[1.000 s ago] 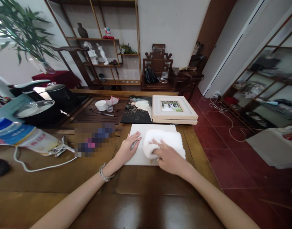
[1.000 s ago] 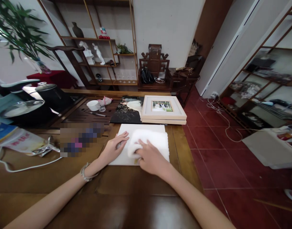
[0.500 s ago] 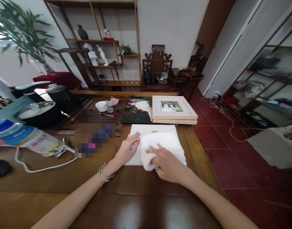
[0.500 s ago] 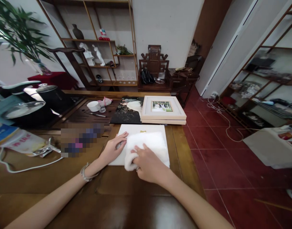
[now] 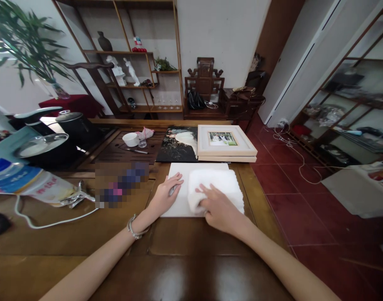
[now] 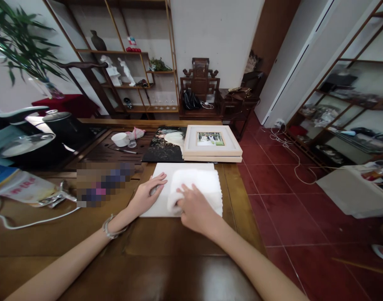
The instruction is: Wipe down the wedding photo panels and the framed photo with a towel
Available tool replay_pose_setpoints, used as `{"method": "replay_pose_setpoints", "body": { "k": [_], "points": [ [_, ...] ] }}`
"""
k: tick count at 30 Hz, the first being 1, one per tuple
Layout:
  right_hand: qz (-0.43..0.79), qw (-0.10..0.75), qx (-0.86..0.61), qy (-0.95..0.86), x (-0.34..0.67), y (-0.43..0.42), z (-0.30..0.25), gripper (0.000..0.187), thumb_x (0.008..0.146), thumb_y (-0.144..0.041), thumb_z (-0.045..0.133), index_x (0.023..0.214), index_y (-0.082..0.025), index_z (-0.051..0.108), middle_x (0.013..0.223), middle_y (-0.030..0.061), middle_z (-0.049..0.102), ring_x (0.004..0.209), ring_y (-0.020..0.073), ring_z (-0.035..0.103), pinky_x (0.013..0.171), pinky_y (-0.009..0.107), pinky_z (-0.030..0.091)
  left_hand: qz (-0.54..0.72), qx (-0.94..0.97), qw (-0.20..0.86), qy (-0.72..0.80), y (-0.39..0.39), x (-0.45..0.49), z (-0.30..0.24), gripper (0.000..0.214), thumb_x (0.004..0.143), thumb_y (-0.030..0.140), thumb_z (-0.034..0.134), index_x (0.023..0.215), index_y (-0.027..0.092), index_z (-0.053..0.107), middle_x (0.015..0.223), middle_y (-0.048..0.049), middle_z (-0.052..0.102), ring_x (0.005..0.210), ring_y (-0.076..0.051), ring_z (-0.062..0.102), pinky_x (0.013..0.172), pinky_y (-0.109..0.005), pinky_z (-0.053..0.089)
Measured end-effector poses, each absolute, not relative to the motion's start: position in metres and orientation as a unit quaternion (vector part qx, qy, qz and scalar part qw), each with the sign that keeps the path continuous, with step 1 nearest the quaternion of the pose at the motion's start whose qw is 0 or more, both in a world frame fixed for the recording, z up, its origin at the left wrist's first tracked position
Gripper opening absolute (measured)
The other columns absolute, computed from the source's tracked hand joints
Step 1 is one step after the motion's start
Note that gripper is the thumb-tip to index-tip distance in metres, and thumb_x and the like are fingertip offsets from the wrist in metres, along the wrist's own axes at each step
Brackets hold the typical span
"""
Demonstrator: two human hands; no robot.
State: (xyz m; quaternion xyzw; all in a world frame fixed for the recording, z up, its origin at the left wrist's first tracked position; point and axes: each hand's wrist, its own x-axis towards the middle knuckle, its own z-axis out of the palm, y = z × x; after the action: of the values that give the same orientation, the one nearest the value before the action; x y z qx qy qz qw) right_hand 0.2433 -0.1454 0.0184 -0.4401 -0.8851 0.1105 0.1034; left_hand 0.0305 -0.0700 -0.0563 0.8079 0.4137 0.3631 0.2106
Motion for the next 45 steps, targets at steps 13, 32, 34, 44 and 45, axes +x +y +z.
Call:
{"method": "replay_pose_setpoints", "body": {
  "k": [13,32,34,44,45],
  "points": [
    [0.155,0.131,-0.415,-0.887,0.246,-0.137,0.015,0.038,0.066,-0.006,0.045,0.095,-0.015,0.068,0.129,0.012,0.056,0.122,0.0207,0.049,0.11,0.037,0.028,0.358,0.81,0.212,0.413,-0.07,0.029,-0.054,0.022,0.084,0.02,0.046,0.095,0.019,0.065,0.122,-0.0113,0.061,0.122,-0.025,0.049,0.108,-0.051,0.028],
    [0.136,0.077,-0.397,-0.904,0.229,-0.141,0.026,0.027,0.07,-0.01,0.049,0.089,-0.015,0.068,0.125,0.0131,0.058,0.109,0.0232,0.057,0.101,0.039,0.036,0.409,0.783,0.227,0.41,-0.082,0.026,-0.04,0.044,0.095,0.033,0.029,0.135,0.017,0.041,0.139,-0.009,0.045,0.128,-0.021,0.042,0.107,-0.039,0.032],
    [0.104,0.099,-0.436,-0.888,0.224,-0.13,0.016,0.032,0.07,-0.009,0.049,0.097,-0.013,0.066,0.132,0.0148,0.052,0.122,0.026,0.048,0.105,0.042,0.031,0.412,0.786,0.229,0.399,-0.082,0.026,-0.041,0.045,0.095,0.033,0.03,0.136,0.017,0.04,0.14,-0.009,0.044,0.129,-0.021,0.04,0.108,-0.039,0.031],
    [0.084,0.085,-0.338,-0.934,0.197,-0.161,0.02,0.024,0.073,-0.016,0.049,0.087,-0.011,0.069,0.125,0.0151,0.057,0.123,0.0274,0.044,0.104,0.044,0.029,0.426,0.784,0.228,0.39,-0.085,0.027,-0.039,0.046,0.096,0.032,0.026,0.137,0.016,0.038,0.142,-0.0087,0.041,0.131,-0.021,0.036,0.111,-0.04,0.027],
    [0.096,0.081,-0.339,-0.932,0.199,-0.167,0.025,0.024,0.072,-0.016,0.049,0.086,-0.012,0.068,0.121,0.0146,0.06,0.118,0.0265,0.049,0.101,0.042,0.032,0.417,0.787,0.227,0.394,-0.085,0.028,-0.039,0.045,0.096,0.031,0.028,0.137,0.016,0.038,0.142,-0.0089,0.041,0.131,-0.021,0.038,0.11,-0.04,0.028]
  ]
}}
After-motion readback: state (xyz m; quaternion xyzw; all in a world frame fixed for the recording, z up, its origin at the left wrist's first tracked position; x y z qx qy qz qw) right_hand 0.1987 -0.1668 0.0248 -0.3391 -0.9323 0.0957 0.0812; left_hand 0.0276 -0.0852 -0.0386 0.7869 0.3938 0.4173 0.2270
